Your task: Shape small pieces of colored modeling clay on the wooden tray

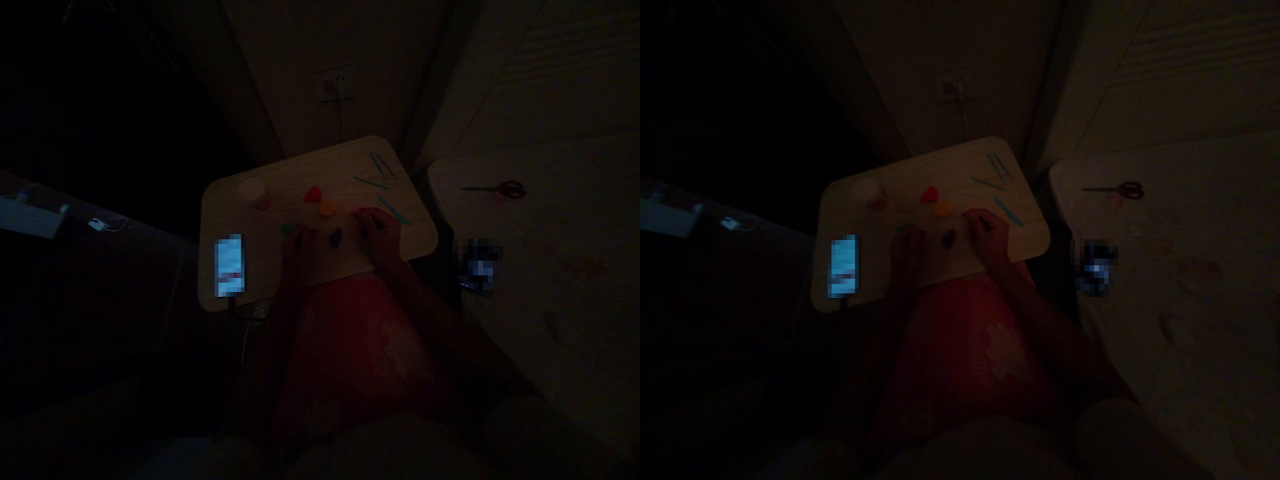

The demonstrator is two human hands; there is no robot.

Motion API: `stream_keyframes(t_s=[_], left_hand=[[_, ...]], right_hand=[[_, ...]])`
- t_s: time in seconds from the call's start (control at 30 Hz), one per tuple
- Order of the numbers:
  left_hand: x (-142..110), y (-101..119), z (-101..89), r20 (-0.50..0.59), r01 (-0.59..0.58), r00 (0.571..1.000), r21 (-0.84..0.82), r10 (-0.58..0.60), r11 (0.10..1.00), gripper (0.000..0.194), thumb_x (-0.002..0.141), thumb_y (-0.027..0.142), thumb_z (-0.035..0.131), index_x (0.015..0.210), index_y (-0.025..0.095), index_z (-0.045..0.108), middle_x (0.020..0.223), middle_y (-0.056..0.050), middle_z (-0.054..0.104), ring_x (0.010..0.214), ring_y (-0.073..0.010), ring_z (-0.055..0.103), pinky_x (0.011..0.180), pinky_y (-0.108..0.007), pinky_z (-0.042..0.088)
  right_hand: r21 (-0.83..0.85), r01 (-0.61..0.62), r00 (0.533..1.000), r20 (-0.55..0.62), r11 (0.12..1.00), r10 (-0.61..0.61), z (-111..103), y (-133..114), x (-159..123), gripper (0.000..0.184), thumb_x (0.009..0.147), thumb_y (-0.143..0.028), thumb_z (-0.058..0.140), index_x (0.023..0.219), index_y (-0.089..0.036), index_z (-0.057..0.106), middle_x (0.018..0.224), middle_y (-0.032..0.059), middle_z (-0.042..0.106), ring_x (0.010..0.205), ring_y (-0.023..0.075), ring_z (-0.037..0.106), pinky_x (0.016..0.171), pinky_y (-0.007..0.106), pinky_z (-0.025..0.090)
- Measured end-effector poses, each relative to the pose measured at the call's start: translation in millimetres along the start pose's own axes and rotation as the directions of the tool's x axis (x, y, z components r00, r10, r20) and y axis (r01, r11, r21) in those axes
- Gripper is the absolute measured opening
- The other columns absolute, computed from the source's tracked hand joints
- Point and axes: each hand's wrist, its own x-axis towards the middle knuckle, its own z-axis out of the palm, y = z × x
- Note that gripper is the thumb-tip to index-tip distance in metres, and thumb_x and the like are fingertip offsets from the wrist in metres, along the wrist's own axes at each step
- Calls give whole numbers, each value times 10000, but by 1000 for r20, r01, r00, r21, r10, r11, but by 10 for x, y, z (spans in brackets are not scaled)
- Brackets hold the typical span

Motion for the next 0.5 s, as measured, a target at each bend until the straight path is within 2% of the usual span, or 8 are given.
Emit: stream_keyframes(t_s=[0.13, 0.27, 0.37, 0.5], left_hand=[[3, 1, 10, 2, -9, 1000, -21, 9, 1000, 361, 929, 476, 613, 696, 206, 556, 662, 5, 526, 676, -139, 518, 642, -248, 427], [-4, -5, 14, 0, 17, 1000, -17, -17, 1000, 368, 940, 464, 607, 687, 201, 552, 655, 9, 524, 665, -131, 511, 627, -237, 422], [-7, -27, 7, 5, 10, 1000, -19, -10, 1000, 355, 942, 470, 608, 713, 201, 574, 663, 8, 542, 662, -130, 511, 629, -236, 433], [0, -58, 0, 9, 2, 1000, -19, -2, 1000, 359, 934, 492, 614, 722, 203, 591, 684, 5, 565, 673, -132, 520, 649, -242, 442]], right_hand=[[35, 4, 1000, 5, 999, -4, -10, 17, 13, 277, 876, -489, 701, 986, -244, 767, 860, 29, 748, 651, 144, 658, 573, 281, 539], [48, 15, 1000, 25, 999, -17, -20, -4, 13, 290, 860, -441, 716, 1076, -253, 767, 947, 43, 772, 709, 164, 700, 592, 295, 560], [24, -27, 1000, 13, 999, 27, -1, -24, 6, 246, 826, -401, 745, 1012, -243, 776, 948, 45, 773, 697, 162, 695, 596, 298, 555], [11, -38, 999, -13, 999, 39, 40, -18, -8, 202, 762, -406, 799, 829, -221, 752, 967, 45, 755, 723, 152, 679, 597, 281, 542]])
